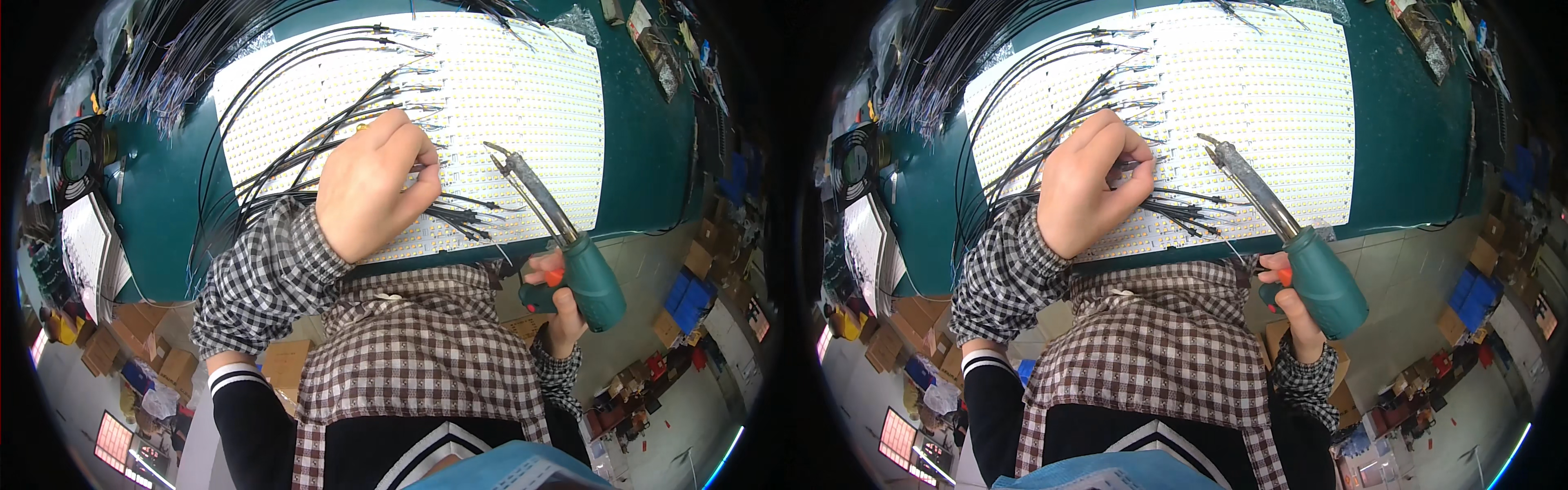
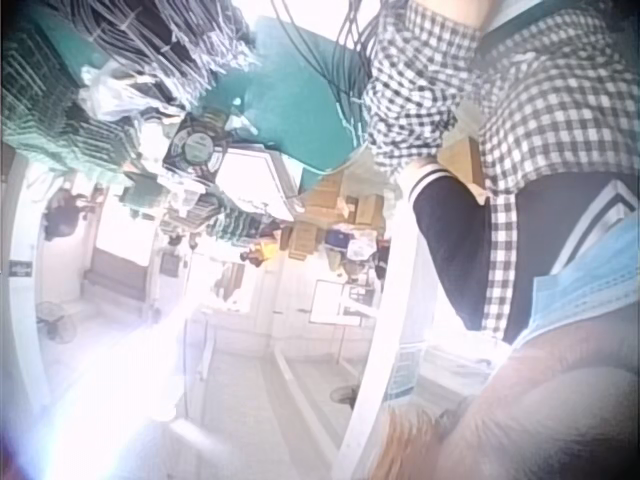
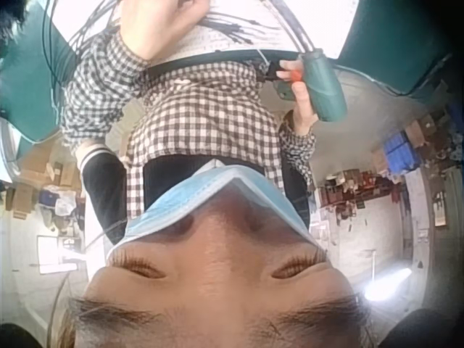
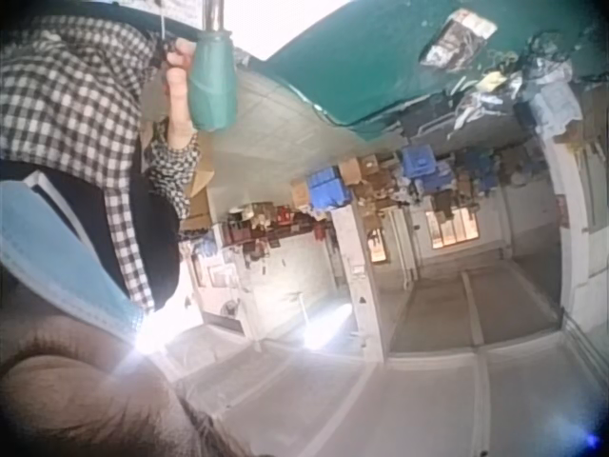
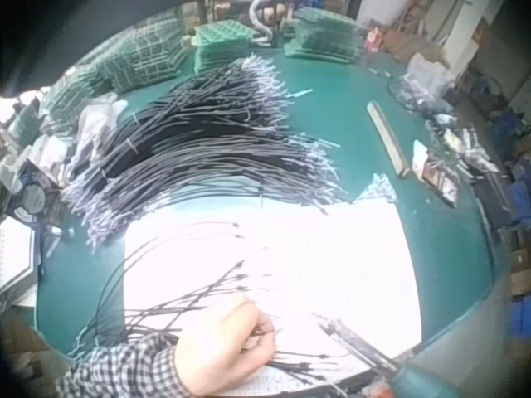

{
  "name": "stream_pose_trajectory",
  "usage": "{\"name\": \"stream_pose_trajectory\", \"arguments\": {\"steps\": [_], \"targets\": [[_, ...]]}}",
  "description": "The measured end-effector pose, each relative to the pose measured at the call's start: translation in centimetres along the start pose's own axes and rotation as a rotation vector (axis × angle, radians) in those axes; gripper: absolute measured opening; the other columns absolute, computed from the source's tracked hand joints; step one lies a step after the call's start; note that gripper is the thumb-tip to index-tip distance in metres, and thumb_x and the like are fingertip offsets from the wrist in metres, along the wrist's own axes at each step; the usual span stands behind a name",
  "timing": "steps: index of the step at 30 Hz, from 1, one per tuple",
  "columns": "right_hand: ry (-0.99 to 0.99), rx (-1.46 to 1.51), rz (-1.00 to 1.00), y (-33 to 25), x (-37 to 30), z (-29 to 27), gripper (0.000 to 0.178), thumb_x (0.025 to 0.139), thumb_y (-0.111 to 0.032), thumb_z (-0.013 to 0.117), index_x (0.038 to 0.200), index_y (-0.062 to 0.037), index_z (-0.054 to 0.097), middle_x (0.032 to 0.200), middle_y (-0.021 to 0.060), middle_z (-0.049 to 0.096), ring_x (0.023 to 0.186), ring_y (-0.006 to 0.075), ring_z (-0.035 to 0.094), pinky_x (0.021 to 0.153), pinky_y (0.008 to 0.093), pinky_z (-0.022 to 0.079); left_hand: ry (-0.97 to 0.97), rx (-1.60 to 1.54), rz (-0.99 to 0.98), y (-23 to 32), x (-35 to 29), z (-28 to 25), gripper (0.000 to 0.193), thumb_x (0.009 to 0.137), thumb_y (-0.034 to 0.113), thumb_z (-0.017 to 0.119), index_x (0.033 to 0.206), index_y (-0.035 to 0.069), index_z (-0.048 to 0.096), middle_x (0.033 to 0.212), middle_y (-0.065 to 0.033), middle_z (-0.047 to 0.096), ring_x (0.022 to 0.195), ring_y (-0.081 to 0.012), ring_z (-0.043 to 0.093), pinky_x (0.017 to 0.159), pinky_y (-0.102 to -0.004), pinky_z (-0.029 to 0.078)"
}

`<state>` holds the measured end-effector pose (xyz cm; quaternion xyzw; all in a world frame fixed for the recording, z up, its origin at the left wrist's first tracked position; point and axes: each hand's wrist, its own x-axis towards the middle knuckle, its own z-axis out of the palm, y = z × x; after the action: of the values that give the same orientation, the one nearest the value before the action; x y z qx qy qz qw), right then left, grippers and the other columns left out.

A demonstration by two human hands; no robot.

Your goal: The person uses a soldering iron to attach black wires to a large white LED panel. They hold the wires in place with one hand while applying the soldering iron with the other, working systematically across the panel's surface.

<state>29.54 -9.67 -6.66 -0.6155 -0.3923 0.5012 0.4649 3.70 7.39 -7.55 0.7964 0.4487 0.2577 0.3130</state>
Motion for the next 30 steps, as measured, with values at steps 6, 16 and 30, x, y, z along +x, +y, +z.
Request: {"name": "stream_pose_trajectory", "arguments": {"steps": [6,16,30], "targets": [[-0.044,0.083,0.039,0.0,-0.3,0.0,0.059,0.093,-0.038,0.072,0.123,0.0106,0.06,0.104,0.0165,0.067,0.095,0.028,0.069,0.08,0.0404,0.06,0.005,-0.052,-0.035,-0.1,0.0,0.1,0.011,0.079,0.001,0.073,0.084,0.003,0.062,0.082,-0.007,0.058,0.066,-0.0205,0.061,0.058,-0.0307,0.051],[-0.073,-0.031,-0.009,2.0,-0.8,-1.2,0.065,0.079,-0.022,0.091,0.128,0.0093,0.061,0.095,0.0116,0.076,0.088,0.0198,0.073,0.083,0.0335,0.059,-0.003,-0.03,0.002,-0.1,0.1,0.2,0.011,0.078,0.002,0.072,0.083,0.003,0.062,0.081,-0.0075,0.057,0.065,-0.0221,0.059,0.058,-0.0326,0.049],[-0.063,0.02,0.029,1.8,-0.7,-0.5,0.066,0.078,-0.02,0.092,0.127,0.0107,0.061,0.093,0.0096,0.075,0.087,0.0175,0.073,0.082,0.0311,0.06,0.004,-0.03,0.001,-0.1,0.2,0.3,0.011,0.078,0.001,0.071,0.082,0.003,0.061,0.081,-0.0069,0.057,0.062,-0.0213,0.057,0.056,-0.0327,0.048]]}}
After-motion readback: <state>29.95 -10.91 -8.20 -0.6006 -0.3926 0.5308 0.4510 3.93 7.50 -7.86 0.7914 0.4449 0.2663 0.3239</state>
